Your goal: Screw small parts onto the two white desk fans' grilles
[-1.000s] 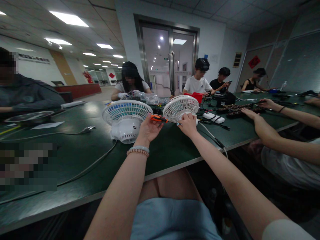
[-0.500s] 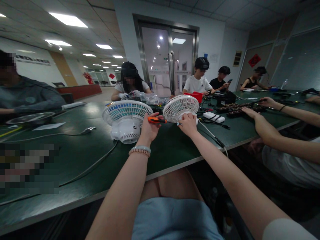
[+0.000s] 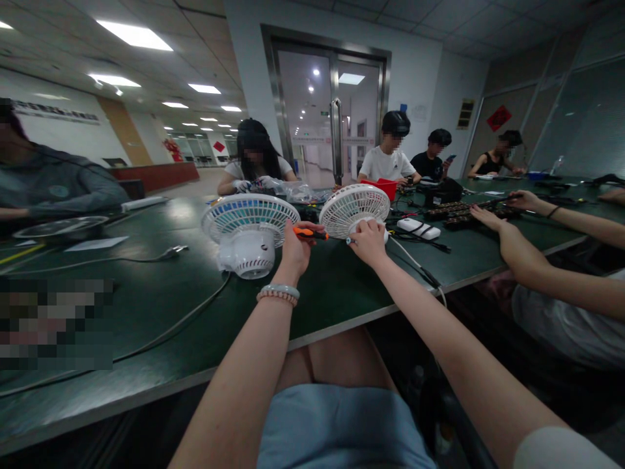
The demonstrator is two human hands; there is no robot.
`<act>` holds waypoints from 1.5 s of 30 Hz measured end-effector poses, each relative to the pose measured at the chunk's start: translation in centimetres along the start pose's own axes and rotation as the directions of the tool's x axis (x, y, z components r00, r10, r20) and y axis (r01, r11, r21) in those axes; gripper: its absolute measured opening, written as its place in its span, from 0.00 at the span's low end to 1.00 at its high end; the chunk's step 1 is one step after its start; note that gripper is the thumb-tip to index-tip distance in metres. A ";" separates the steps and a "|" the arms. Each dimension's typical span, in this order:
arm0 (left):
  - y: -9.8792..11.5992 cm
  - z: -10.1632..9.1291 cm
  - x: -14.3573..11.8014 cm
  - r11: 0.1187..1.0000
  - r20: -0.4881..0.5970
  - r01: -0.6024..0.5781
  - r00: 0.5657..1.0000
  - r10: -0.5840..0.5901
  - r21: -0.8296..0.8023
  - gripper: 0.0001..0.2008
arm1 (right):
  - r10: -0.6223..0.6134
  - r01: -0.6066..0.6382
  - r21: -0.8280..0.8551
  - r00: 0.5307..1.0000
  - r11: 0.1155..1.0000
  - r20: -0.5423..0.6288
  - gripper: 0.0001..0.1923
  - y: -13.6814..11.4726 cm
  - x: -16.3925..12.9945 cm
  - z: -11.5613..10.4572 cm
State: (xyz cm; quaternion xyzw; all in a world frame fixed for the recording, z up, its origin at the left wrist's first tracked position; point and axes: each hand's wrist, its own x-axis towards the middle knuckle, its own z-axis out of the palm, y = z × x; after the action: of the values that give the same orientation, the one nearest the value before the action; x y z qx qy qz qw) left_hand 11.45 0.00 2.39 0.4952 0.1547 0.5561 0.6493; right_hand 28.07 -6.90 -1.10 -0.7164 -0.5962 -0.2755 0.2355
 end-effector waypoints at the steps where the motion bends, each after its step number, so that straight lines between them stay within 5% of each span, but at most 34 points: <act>1: 0.0 0.0 0.0 1.000 0.005 -0.002 1.000 0.002 0.001 0.27 | 0.000 0.000 -0.001 1.000 1.000 0.001 0.12 0.0 0.0 0.0; 19: -1.0 -1.0 0.5 0.995 -0.036 -0.041 0.998 0.044 0.090 0.24 | -0.003 0.003 0.002 1.000 1.000 -0.022 0.11 0.0 0.0 0.2; 37: -0.5 -0.7 -0.1 0.996 0.025 0.087 0.996 -0.088 0.024 0.20 | -0.014 0.014 -0.007 0.999 1.000 -0.041 0.11 0.2 0.0 0.6; 45: -0.7 -0.6 0.0 0.990 -0.100 0.141 0.986 -0.137 0.030 0.19 | -0.007 0.006 -0.008 0.999 1.000 -0.032 0.12 0.1 0.0 0.5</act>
State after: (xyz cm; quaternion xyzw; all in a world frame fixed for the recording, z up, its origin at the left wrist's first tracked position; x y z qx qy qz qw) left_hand 11.39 0.33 1.49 0.4676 0.2306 0.5300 0.6688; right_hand 28.26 -6.54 -1.47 -0.7109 -0.5936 -0.2900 0.2411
